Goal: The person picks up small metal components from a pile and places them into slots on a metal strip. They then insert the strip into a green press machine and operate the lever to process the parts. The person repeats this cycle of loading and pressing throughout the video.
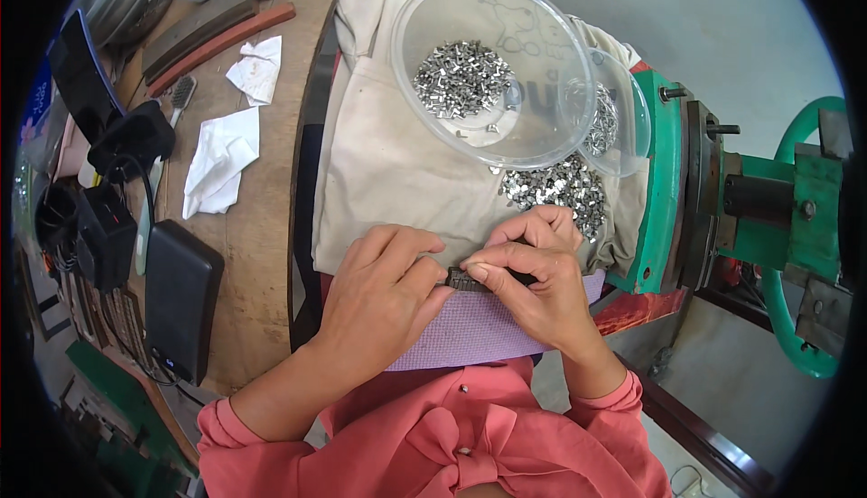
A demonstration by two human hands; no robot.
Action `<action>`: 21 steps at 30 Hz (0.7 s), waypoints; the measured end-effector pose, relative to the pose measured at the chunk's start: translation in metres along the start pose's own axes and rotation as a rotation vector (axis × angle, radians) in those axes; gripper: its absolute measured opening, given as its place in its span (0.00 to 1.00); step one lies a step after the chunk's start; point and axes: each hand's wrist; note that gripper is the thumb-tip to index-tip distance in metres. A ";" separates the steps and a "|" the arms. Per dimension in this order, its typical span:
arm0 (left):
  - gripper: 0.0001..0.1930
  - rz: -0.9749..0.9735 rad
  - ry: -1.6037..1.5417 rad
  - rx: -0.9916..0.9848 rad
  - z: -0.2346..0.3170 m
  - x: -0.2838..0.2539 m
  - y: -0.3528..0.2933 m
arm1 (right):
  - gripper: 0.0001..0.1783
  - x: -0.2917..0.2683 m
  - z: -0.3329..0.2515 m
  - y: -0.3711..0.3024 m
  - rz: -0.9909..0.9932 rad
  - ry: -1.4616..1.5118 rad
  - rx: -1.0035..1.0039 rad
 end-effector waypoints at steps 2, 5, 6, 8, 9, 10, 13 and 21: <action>0.12 -0.005 -0.002 0.001 0.000 0.000 0.000 | 0.06 0.001 -0.001 0.000 -0.014 -0.027 0.003; 0.12 0.003 -0.021 0.003 -0.001 0.002 -0.001 | 0.06 0.001 0.000 0.001 -0.034 -0.053 0.005; 0.12 0.007 -0.020 0.005 -0.001 0.002 -0.001 | 0.06 0.001 0.001 0.001 -0.040 -0.059 0.006; 0.12 0.016 -0.018 0.008 -0.001 0.003 -0.001 | 0.06 0.000 0.001 0.002 -0.048 -0.068 0.001; 0.12 0.018 -0.020 0.006 -0.001 0.003 -0.001 | 0.06 0.000 0.001 0.002 -0.052 -0.072 -0.001; 0.12 0.020 -0.022 0.007 -0.002 0.003 -0.001 | 0.06 -0.001 0.001 0.003 -0.058 -0.080 0.003; 0.13 0.021 -0.027 0.009 -0.001 0.002 0.000 | 0.07 -0.002 -0.001 0.004 -0.069 -0.097 0.016; 0.12 0.029 -0.026 0.014 -0.001 0.002 -0.001 | 0.09 -0.002 -0.002 0.005 -0.078 -0.112 0.021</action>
Point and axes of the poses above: each hand's wrist, its own y-axis towards the middle knuckle, its own x-axis out of the palm, z = x × y, and after that the axes turned 1 degree about -y, right-handed
